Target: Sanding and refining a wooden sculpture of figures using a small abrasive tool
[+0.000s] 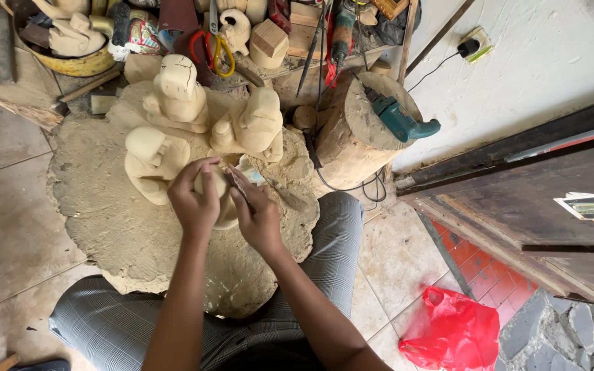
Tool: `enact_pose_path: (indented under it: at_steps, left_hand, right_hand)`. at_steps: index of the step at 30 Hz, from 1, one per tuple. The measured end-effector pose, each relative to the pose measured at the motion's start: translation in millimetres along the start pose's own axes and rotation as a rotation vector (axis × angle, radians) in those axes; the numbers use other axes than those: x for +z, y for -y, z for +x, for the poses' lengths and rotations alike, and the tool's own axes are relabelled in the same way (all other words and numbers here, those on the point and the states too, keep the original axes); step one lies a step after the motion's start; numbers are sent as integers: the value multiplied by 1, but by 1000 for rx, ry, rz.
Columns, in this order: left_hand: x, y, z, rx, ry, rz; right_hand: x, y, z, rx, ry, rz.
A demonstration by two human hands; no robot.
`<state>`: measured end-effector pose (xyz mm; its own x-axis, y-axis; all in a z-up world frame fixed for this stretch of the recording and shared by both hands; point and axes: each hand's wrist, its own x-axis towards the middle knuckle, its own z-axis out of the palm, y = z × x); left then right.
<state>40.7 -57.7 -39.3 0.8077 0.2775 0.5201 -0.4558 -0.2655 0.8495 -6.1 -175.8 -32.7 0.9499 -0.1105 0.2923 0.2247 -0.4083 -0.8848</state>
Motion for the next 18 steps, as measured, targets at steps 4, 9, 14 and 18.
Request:
enact_pose_path:
  at_steps: [4,9,14,18]
  left_hand:
    - [8,-6,-6,-56,-128,60]
    - [11,-13,-9,-29,-225,128]
    - [13,-9,-8,-16,-233,147]
    - [9,-19,-3,20,-215,125]
  right_hand:
    - [3,16,-4,-52,-8,-26]
    - [14,17,13,-198,-23,-10]
    - [18,3,-7,-184,-91,-161]
    - [27,-16,3,-193,-127,-55]
